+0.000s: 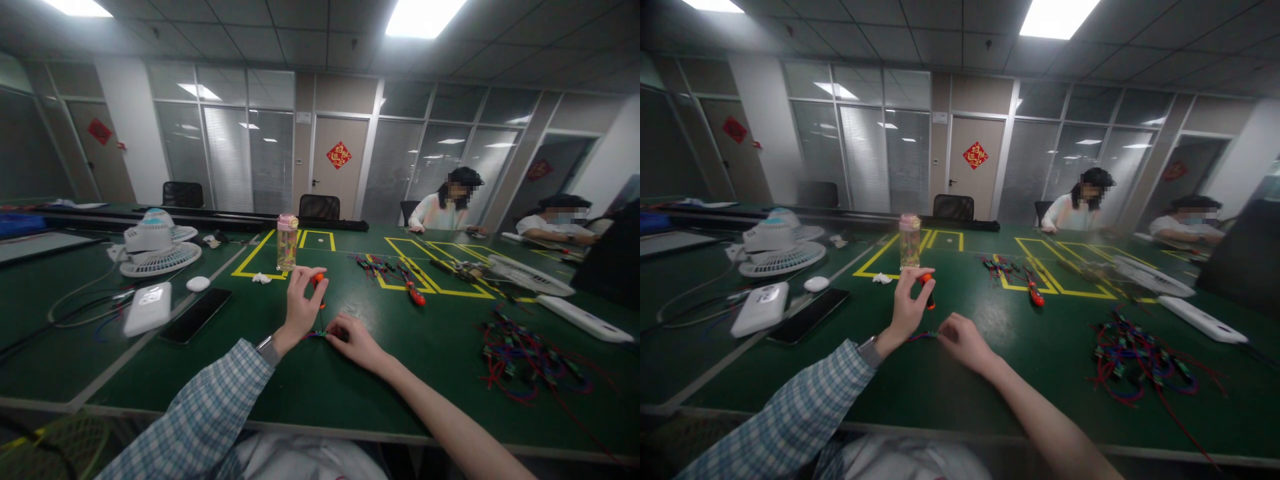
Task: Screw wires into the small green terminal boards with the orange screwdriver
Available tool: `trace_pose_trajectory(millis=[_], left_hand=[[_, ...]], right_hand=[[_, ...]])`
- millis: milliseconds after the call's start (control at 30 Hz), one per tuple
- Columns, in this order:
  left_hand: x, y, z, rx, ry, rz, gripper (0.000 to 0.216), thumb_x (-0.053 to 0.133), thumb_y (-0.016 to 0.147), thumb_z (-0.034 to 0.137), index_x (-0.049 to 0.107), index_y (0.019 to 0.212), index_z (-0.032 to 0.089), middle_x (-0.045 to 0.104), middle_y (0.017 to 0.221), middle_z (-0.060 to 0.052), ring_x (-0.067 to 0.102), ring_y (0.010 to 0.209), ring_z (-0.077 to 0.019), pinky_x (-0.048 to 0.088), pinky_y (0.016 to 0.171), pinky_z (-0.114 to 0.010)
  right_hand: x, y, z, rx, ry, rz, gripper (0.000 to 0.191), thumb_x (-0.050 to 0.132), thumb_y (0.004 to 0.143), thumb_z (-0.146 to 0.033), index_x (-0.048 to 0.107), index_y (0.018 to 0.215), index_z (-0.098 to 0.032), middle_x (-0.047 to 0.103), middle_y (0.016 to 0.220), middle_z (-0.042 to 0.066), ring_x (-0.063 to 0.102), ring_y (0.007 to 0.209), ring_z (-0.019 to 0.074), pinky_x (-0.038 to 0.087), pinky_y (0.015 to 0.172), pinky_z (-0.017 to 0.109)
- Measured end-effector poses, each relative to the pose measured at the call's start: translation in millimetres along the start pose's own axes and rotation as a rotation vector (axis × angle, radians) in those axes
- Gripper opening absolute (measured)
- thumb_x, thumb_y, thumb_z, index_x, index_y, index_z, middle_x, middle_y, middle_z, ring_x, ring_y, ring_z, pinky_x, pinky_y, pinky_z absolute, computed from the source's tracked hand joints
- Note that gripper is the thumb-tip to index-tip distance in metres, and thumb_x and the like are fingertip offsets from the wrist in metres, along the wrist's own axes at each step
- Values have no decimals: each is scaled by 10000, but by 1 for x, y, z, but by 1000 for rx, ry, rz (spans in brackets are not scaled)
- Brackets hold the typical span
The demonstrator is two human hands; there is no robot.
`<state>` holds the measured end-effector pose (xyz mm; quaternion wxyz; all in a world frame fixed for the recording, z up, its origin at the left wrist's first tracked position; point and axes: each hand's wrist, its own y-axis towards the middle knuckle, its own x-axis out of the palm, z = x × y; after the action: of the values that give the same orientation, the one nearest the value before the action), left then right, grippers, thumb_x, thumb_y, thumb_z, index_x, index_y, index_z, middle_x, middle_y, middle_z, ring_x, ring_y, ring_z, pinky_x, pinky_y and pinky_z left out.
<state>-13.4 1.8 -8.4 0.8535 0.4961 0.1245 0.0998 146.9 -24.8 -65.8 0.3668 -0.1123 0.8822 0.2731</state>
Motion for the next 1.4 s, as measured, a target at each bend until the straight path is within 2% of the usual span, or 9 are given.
trace_pose_trajectory(millis=[200,367,567,733,800,1000,1100,1267,1400], left_hand=[[-1,-1,-2,-35,-108,-56,293,350,969,230,610,1099,193,607,1077,-69,567,1020,-178,453,900,-323],[0,-1,-3,-62,-115,-46,251,400,959,228,607,1095,193,630,1028,-60,591,966,-170,460,868,-312],[1,-2,-1,-29,11,2,174,573,880,280,640,1025,212,532,908,-27,552,881,-159,461,825,-287],[1,-2,-1,-43,-91,-85,293,371,964,219,594,1154,213,588,1110,-67,556,1051,-175,442,928,-310],[1,-1,-2,-55,-102,-87,308,361,966,208,575,1187,208,603,1138,-73,561,1066,-179,435,947,-323],[1,0,0,-3,45,52,155,613,851,256,633,994,198,541,893,-24,545,841,-158,459,797,-288],[0,-1,2,13,59,72,158,663,817,267,627,956,201,492,866,-9,520,806,-146,450,771,-272],[0,-1,2,9,20,56,150,638,841,281,633,971,207,500,867,-9,524,816,-144,447,777,-266],[2,-2,0,-23,-69,-12,210,468,938,256,607,1086,203,583,939,-41,565,873,-152,456,803,-275]], right_hand=[[-1,0,-3,-5,-10,6,81,607,764,-82,635,790,-154,541,733,-2,515,641,123,408,594,228],[0,0,-1,-2,-7,9,83,603,765,-80,638,795,-150,545,740,2,511,638,120,400,584,222],[1,0,0,10,-18,7,94,604,755,-75,640,799,-150,547,733,1,512,640,121,406,593,224],[0,0,1,-11,-7,12,81,596,768,-88,637,796,-152,546,740,4,515,647,124,404,592,225],[0,0,1,-17,0,9,81,597,768,-88,636,799,-152,550,744,5,517,648,124,405,592,225],[1,1,-1,5,-11,12,87,598,759,-80,639,794,-148,546,729,2,512,633,120,406,587,225],[2,1,0,9,-8,10,93,604,754,-83,642,802,-153,551,733,2,510,634,120,408,587,224],[2,1,2,6,-4,15,92,607,753,-82,643,799,-154,547,733,1,511,637,122,406,588,225],[2,1,1,-4,3,12,98,601,757,-71,639,797,-151,539,730,-3,506,627,116,399,580,220]])
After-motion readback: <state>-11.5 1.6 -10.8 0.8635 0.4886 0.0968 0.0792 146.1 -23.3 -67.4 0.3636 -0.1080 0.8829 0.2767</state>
